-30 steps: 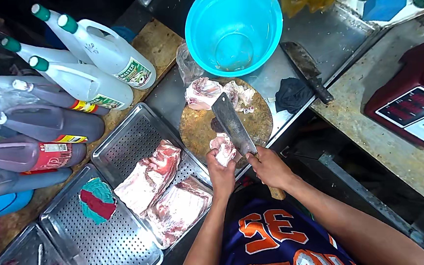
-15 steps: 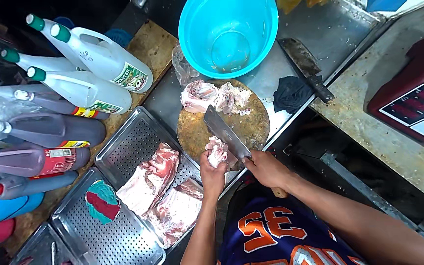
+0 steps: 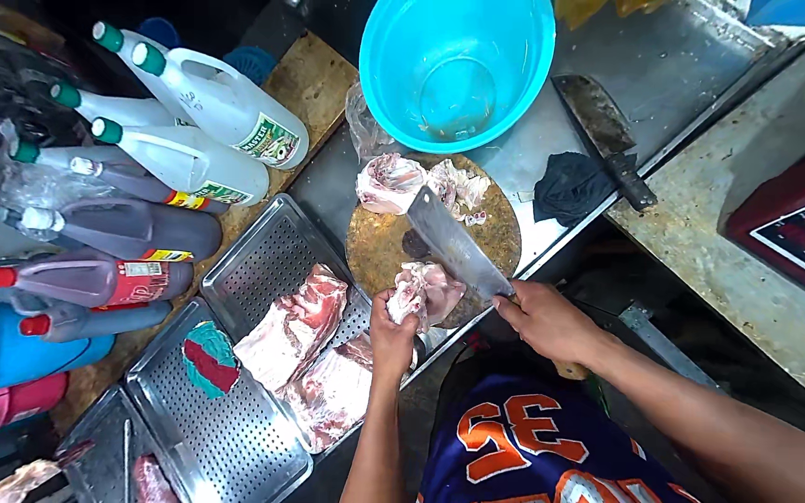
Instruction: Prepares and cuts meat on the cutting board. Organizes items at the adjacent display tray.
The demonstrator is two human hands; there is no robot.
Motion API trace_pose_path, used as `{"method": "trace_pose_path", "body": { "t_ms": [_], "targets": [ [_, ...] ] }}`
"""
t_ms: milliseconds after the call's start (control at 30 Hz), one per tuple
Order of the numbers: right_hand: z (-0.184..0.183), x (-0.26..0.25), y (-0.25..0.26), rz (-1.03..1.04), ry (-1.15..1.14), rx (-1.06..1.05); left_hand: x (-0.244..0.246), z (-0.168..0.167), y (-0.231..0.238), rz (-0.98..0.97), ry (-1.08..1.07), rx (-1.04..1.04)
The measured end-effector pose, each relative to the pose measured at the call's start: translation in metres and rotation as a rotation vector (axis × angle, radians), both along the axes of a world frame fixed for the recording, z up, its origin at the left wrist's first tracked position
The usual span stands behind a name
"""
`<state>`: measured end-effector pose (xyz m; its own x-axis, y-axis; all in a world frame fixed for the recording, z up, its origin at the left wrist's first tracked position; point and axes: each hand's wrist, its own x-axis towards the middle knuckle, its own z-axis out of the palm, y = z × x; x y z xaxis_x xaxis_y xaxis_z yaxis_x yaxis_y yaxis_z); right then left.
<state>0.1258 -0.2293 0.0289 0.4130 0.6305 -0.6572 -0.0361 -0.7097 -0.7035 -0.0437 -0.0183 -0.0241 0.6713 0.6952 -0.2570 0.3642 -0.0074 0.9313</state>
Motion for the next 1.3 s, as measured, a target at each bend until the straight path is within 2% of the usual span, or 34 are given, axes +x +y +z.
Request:
{"method": "trace_pose_path", "body": {
  "t_ms": [133,267,400,567,700,733,900,1067,1167,1300],
  "targets": [
    [0.009,0.009,0.0,0.017,-0.096,0.061,-0.001,0.007,-0.002,-0.003,0.078,0.084],
    [0.002,-0.001,0.014,0.098,-0.086,0.1,0.0,0.008,-0.006,0.014,0.153,0.215],
    [0.0,-0.003,0.032,0.151,-0.127,0.102,0.002,0.006,-0.01,0.043,0.21,0.249],
    [0.001,-0.016,0.041,0.012,-0.332,0.281,0.004,0.003,-0.016,0.105,0.228,0.228],
    [-0.024,-0.028,0.032,0.356,-0.234,0.016,0.003,-0.001,-0.019,0.145,0.223,0.238],
    [-0.027,-0.03,0.029,0.378,-0.236,-0.015,0.002,-0.003,-0.019,0.162,0.222,0.242],
    [-0.001,-0.006,0.033,0.219,-0.28,0.098,-0.003,-0.005,-0.021,0.203,0.173,0.214],
    [0.019,0.015,0.043,0.24,-0.262,0.155,-0.004,-0.004,-0.02,0.174,0.181,0.265],
    [0.006,-0.002,0.046,0.295,-0.239,0.134,-0.004,-0.003,-0.024,0.169,0.18,0.307],
    [-0.027,-0.024,0.025,0.484,-0.177,-0.037,-0.006,-0.007,-0.026,0.203,0.124,0.293]
  ]
}}
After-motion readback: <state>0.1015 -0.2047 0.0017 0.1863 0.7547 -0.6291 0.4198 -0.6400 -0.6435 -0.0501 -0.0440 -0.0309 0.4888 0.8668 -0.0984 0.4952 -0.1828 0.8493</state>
